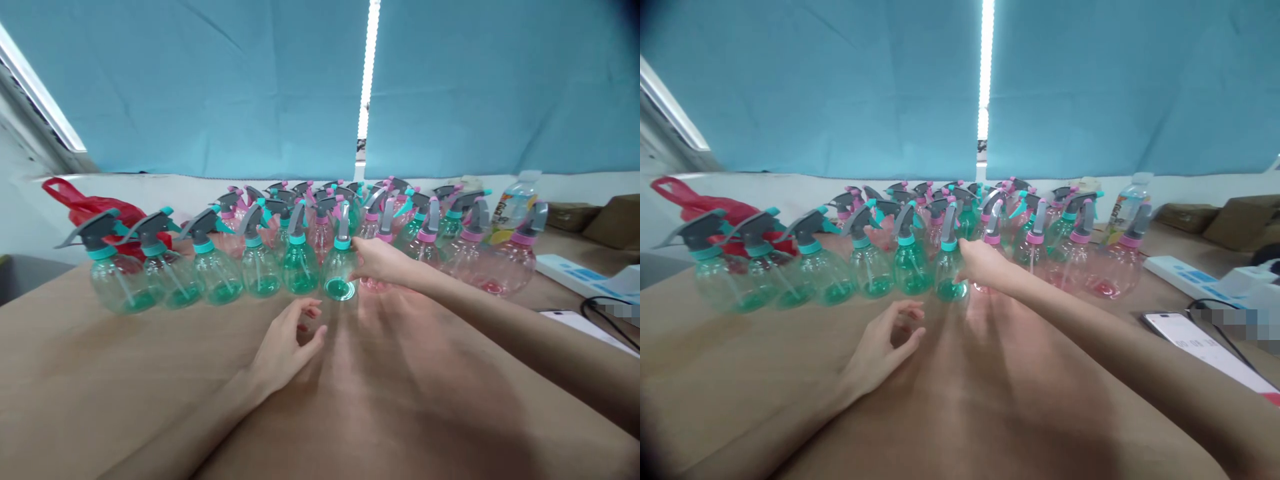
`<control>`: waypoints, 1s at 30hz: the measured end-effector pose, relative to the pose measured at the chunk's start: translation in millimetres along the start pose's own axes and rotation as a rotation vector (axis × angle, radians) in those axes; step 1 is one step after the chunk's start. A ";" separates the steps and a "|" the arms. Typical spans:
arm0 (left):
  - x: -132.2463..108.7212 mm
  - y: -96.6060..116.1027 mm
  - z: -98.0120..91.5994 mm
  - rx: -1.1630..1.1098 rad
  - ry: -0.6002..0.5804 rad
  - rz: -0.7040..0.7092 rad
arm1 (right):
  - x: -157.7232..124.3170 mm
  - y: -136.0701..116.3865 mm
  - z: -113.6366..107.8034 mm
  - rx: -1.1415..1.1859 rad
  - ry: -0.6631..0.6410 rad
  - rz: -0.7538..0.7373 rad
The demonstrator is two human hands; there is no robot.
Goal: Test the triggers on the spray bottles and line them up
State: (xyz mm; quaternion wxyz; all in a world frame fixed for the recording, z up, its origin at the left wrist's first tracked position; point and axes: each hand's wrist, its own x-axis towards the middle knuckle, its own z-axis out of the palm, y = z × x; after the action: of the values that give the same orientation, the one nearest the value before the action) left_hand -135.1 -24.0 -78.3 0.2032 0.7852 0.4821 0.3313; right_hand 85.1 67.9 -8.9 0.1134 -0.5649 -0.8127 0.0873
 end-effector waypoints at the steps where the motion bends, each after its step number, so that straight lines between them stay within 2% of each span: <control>1: 0.1 0.1 -0.2 0.001 0.003 -0.004 | 1.5 0.0 0.5 0.003 -0.007 0.010; 11: 0.8 2.2 -0.9 0.007 -0.004 -0.028 | 10.5 -0.4 3.1 0.058 -0.076 0.116; 18: 0.7 1.1 -0.7 0.001 -0.013 -0.033 | 6.2 -3.2 6.2 0.151 0.018 0.108; 24: 0.7 0.4 -0.5 0.010 -0.024 -0.033 | -31.7 2.2 6.4 0.234 0.165 0.064; 30: 1.5 0.3 -1.6 0.005 -0.025 -0.033 | -77.1 29.4 -7.6 0.275 0.277 0.077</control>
State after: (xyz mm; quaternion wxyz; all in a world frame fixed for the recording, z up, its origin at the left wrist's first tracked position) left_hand -135.6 -22.9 -76.5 0.2127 0.7818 0.4933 0.3166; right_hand 139.6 5.9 -16.1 0.2967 -0.5813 -0.7476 0.1232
